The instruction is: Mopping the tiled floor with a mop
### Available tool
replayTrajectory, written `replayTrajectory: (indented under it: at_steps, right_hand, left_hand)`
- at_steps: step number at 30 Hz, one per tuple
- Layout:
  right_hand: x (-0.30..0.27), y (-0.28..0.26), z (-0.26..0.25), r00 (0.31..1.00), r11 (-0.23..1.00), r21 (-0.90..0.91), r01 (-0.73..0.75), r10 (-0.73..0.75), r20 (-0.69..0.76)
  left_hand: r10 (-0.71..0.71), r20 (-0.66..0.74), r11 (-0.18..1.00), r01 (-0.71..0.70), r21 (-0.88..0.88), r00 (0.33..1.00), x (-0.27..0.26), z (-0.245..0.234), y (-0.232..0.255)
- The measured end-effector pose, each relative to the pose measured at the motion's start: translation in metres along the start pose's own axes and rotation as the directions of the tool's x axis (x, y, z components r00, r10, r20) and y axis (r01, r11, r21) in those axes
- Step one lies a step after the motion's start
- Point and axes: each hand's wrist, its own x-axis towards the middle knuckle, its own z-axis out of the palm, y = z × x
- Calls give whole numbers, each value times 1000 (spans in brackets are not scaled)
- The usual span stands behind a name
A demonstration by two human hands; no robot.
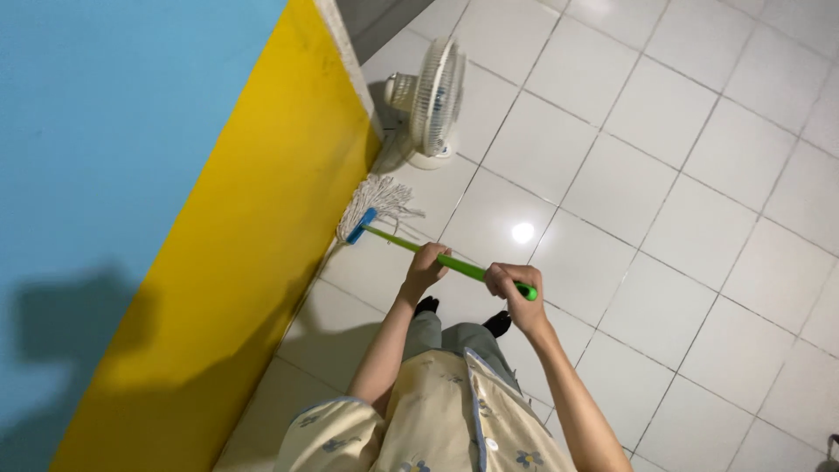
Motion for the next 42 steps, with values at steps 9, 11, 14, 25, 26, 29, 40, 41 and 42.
replayTrajectory:
  at_steps: [9,11,14,25,26,29,40,41,42]
  right_hand:
    - [-20,-18,29,985,996,-82,-47,32,-170]
    - [-33,-14,38,971,998,-61,-28,12,-240]
    - [-48,-24,58,909,1000,-8,1,-4,-417]
    - [-49,-86,29,867,938,234,257,-118,-483]
    - [-49,-91,25,869,912,243,329,-192,-456]
    - [-57,-94,14,854,859,257,443,-317,-412]
    - [-89,-178,48,736,769,82,634,-567,-370]
    - [-93,-182,48,729,758,74,648,-590,-346]
    - [-96,-185,50,722,747,67,662,-611,-324]
  left_hand:
    - [42,65,999,-44,22,997,-9,-13,-6]
    - [40,74,999,-42,22,996,-17,-16,-1]
    - [18,78,1000,-17,-18,997,-30,-17,10]
    - [364,-70,922,-348,170,929,-66,-1,94]
    - [261,41,963,-264,64,964,-65,-9,111]
    - [116,232,993,-113,-26,966,-70,-18,140]
    - [418,-18,893,-407,192,908,-78,-15,157]
    - [444,-71,885,-424,193,893,-76,-18,162]
    - [467,-123,876,-440,196,876,-74,-22,166]
